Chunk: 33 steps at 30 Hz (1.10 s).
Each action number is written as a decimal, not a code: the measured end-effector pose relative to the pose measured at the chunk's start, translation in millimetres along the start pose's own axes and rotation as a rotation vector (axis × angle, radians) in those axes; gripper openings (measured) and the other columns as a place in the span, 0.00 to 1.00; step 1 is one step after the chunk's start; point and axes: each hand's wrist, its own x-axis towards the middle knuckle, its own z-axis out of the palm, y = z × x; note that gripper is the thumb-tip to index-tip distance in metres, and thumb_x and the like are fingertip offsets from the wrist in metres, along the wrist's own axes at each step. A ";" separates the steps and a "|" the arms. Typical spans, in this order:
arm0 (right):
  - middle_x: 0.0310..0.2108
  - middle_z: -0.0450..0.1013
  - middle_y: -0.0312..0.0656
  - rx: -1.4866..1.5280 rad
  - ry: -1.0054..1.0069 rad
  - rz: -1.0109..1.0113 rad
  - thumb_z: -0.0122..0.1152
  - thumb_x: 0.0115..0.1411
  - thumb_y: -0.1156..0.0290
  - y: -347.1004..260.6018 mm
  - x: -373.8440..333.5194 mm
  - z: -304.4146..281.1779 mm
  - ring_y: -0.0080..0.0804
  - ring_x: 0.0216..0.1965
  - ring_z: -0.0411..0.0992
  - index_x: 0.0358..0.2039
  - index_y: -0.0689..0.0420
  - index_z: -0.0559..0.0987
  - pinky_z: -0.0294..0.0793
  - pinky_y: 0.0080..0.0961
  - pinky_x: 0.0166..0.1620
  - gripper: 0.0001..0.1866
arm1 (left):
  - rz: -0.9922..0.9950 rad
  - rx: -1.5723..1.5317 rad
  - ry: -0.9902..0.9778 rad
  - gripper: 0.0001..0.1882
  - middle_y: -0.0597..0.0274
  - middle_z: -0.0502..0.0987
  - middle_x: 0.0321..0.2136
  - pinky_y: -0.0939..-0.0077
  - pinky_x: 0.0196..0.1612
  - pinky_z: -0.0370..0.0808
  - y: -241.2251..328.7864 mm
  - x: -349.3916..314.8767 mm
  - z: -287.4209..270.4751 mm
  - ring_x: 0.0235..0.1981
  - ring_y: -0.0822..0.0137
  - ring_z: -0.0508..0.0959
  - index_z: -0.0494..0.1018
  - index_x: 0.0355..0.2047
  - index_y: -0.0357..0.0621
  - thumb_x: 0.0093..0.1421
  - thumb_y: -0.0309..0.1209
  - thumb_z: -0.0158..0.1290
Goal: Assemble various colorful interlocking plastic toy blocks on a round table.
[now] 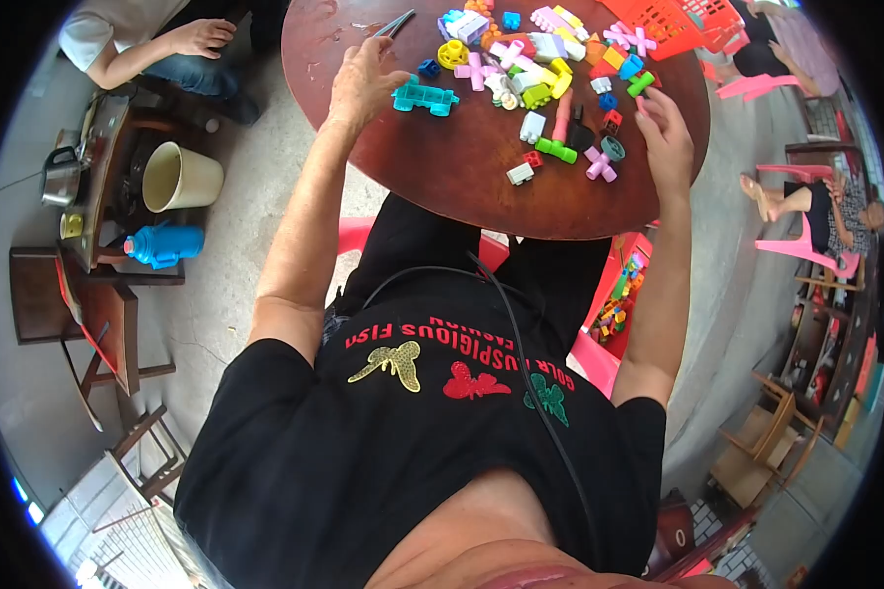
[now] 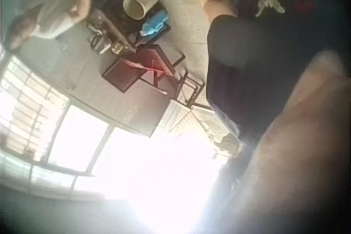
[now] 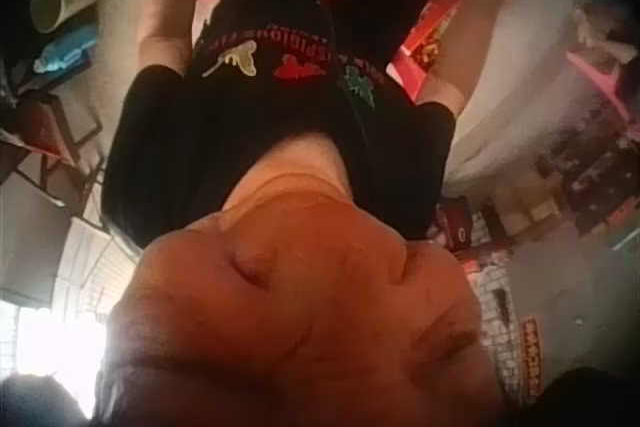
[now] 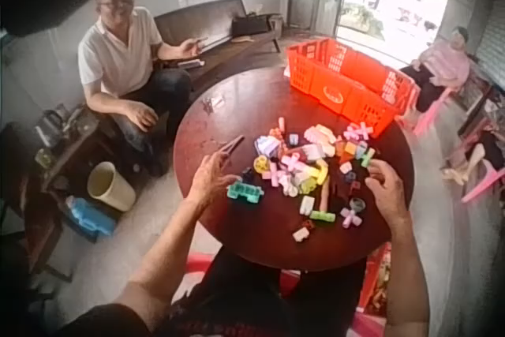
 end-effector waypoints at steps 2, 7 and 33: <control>0.42 0.75 0.45 -0.132 -0.030 -0.034 0.58 0.58 0.71 -4.5 20.9 13.3 0.36 0.44 0.74 0.50 0.55 0.74 0.73 0.31 0.47 0.18 | 0.035 0.044 -0.022 0.30 0.51 0.73 0.45 0.64 0.51 0.71 4.1 1.3 9.2 0.48 0.57 0.74 0.69 0.52 0.49 0.47 0.38 0.61; 0.41 0.74 0.47 -0.729 -0.160 0.003 0.59 0.56 0.61 14.9 53.2 32.8 0.46 0.45 0.73 0.45 0.53 0.74 0.71 0.43 0.46 0.18 | 0.034 -0.018 -0.205 0.31 0.47 0.69 0.49 0.61 0.54 0.70 22.0 -7.1 21.3 0.50 0.50 0.73 0.66 0.54 0.48 0.49 0.33 0.61; 0.39 0.71 0.50 0.036 -0.494 -0.328 0.61 0.50 0.76 -148.5 49.4 165.7 0.48 0.42 0.71 0.44 0.59 0.74 0.70 0.39 0.48 0.18 | -0.089 -0.793 -0.222 0.13 0.61 0.75 0.33 0.76 0.28 0.75 36.6 -9.5 -3.9 0.29 0.72 0.76 0.69 0.45 0.42 0.61 0.30 0.50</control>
